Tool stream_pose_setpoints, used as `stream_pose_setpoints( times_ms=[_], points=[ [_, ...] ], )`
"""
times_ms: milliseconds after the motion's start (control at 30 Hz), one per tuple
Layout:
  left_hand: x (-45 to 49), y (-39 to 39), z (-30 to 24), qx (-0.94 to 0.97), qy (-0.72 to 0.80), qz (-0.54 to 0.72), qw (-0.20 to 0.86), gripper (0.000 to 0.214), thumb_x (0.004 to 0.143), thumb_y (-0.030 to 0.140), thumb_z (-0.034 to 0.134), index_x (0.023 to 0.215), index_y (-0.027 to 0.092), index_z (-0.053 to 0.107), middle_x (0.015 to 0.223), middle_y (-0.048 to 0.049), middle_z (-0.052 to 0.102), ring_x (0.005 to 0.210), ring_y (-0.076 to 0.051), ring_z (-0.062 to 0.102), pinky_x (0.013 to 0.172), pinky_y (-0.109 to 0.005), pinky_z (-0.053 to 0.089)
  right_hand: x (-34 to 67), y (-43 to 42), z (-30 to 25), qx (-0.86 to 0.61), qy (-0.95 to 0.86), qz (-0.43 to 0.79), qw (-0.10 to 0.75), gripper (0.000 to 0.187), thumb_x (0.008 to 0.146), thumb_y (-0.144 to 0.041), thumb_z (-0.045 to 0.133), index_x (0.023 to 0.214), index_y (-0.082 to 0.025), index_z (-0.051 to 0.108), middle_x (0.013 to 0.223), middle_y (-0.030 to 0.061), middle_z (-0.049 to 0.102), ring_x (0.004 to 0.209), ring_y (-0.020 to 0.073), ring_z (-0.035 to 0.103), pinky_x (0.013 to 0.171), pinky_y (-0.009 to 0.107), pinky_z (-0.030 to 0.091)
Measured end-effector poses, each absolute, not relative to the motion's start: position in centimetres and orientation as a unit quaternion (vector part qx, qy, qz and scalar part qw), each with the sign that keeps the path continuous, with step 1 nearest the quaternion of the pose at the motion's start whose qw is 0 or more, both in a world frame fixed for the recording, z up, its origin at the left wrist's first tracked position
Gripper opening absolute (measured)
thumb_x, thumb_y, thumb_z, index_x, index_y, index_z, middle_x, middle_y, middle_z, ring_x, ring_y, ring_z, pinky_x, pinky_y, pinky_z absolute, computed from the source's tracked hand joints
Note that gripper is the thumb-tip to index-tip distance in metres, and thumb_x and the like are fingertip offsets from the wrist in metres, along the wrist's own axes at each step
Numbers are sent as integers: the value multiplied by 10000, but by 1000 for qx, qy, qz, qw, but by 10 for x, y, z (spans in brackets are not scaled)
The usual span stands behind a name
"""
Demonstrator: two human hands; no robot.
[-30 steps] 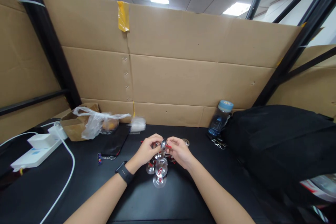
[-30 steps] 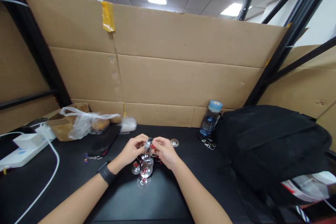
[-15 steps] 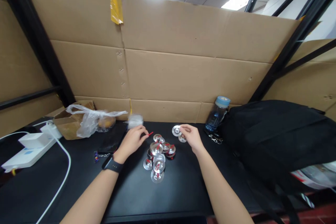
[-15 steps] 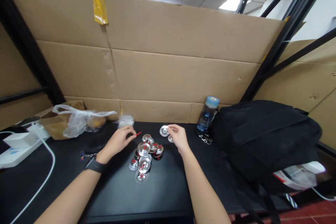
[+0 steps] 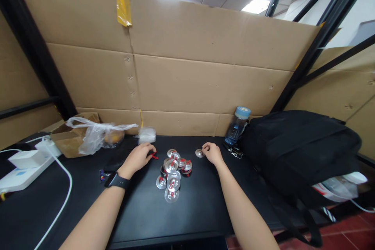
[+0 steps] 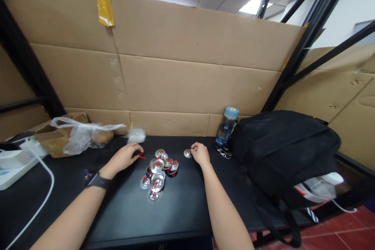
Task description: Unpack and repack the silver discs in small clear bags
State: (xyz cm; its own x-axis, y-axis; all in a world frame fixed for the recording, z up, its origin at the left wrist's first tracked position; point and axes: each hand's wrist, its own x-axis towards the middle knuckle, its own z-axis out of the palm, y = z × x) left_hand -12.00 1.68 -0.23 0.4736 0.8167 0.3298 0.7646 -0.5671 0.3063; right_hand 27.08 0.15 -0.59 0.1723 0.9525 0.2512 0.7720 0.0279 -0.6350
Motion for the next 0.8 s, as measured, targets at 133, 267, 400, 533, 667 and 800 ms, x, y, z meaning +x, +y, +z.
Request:
stream_pose_setpoints(
  times_ms=[133, 267, 400, 533, 667, 800],
  points=[
    [-115, 17, -7, 875, 430, 214, 56, 383, 815, 132, 594, 1153, 273, 704, 1223, -48, 689, 1116, -237, 628, 1003, -350, 450, 256, -9, 7, -640, -684, 87, 340, 189, 776, -133, 640, 919, -213, 735, 880, 38, 687, 816, 172, 635, 756, 282, 454],
    [-113, 17, -8, 878, 429, 200, 70, 302, 854, 218, 607, 1126, 266, 729, 1178, -46, 723, 1084, -238, 648, 985, -350, 462, 229, -25, 20, -472, -796, 183, 332, 169, 821, -198, 685, 977, -214, 746, 961, 46, 695, 834, 158, 628, 776, 269, 477],
    [-110, 14, -3, 875, 430, 209, 77, 210, 869, 267, 629, 1035, 253, 757, 1054, -49, 758, 986, -230, 677, 913, -326, 483, 201, -36, 20, -439, -836, 176, 278, 166, 818, -216, 730, 979, -244, 758, 983, 29, 721, 913, 181, 635, 871, 308, 446],
    [-109, 13, -2, 874, 426, 218, 81, 161, 864, 231, 638, 968, 258, 757, 964, -31, 765, 898, -209, 687, 845, -299, 490, 190, -37, 12, -473, -839, 129, 234, 169, 840, -161, 693, 955, -264, 762, 988, 17, 735, 947, 197, 631, 882, 327, 411],
    [-108, 13, -2, 866, 433, 237, 77, 249, 850, 199, 635, 1073, 254, 729, 1039, -39, 755, 964, -215, 685, 896, -315, 490, 190, -36, 13, -482, -837, 103, 237, 182, 876, -147, 628, 906, -261, 766, 939, 22, 738, 921, 193, 629, 842, 311, 422],
    [-95, 3, 7, 851, 423, 301, 82, 307, 879, 228, 605, 1175, 245, 681, 1188, -55, 711, 1114, -234, 638, 1002, -362, 456, 193, -36, 19, -491, -788, 139, 344, 173, 869, -154, 584, 897, -228, 737, 890, 33, 719, 806, 165, 636, 783, 286, 471]
  ],
)
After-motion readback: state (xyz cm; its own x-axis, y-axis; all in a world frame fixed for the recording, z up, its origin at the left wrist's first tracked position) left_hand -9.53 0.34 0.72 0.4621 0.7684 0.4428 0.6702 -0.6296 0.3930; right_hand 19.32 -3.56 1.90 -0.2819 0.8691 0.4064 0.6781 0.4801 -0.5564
